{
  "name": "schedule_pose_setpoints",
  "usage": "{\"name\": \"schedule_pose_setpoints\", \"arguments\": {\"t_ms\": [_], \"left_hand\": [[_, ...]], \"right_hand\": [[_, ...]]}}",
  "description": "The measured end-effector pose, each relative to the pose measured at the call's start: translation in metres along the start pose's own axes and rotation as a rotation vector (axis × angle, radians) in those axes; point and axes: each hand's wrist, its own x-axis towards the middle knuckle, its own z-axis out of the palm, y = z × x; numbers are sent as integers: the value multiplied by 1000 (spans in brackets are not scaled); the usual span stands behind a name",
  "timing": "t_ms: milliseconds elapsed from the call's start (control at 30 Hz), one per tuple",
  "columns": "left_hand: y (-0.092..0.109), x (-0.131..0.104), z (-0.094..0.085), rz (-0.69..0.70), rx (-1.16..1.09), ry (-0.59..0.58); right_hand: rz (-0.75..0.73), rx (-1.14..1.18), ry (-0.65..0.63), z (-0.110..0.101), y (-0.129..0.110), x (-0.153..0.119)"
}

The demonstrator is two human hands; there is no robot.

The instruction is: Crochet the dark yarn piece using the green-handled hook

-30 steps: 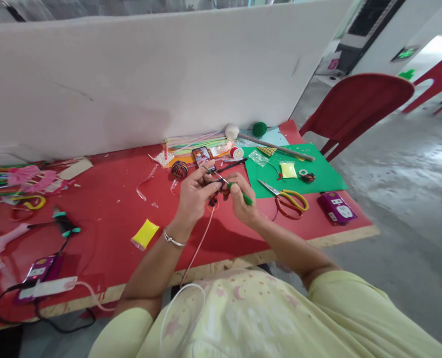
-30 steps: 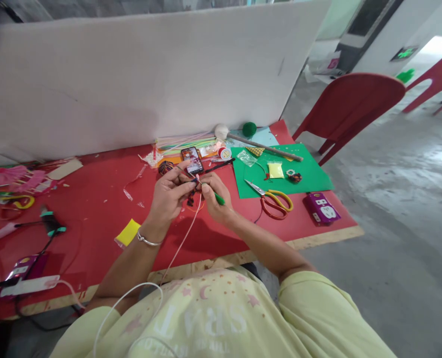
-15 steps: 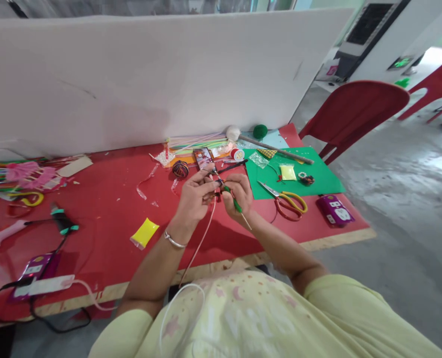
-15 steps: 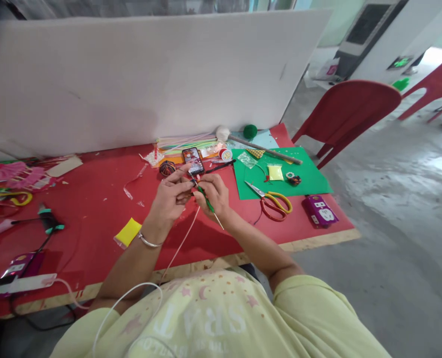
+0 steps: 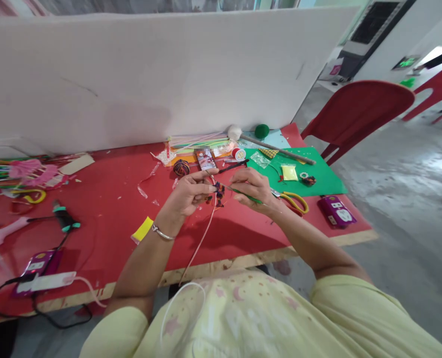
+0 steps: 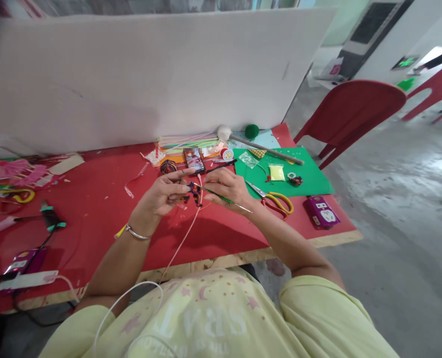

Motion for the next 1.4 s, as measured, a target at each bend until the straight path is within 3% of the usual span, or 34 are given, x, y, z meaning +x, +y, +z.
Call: {"name": "schedule_pose_setpoints", "arguments": {"t_ms": [167, 267, 433, 633, 733, 867, 933, 1000, 1100, 1267, 1400], "left_hand": [[7, -1, 3, 6, 70, 7], [9, 0, 5, 11, 102, -9], [10, -2, 9, -19, 160, -36], [7, 2, 7, -51, 166, -86], [-3, 6, 12, 73, 212, -40], [-22, 7, 28, 419, 411, 251], [-32, 6, 35, 470, 450, 326], [-39, 6, 39, 457, 398, 344], [-42, 7, 38, 414, 236, 347], [-29, 6, 21, 184, -26, 189], [-18, 2, 8, 30, -71, 73]], "right_hand": [[-21, -35, -103, -17, -2, 5], [11, 71, -149, -25, -3, 10], [241, 416, -130, -29, -8, 11], [365, 536, -113, -30, -9, 7], [525, 612, 11, -12, -14, 4], [802, 678, 288, 33, -33, -2], [826, 599, 465, 53, -43, -3], [806, 497, 560, 66, -50, -1], [750, 401, 579, 72, -52, 3], [636, 410, 482, 64, -43, 4], [608, 494, 382, 56, -38, 2]]}}
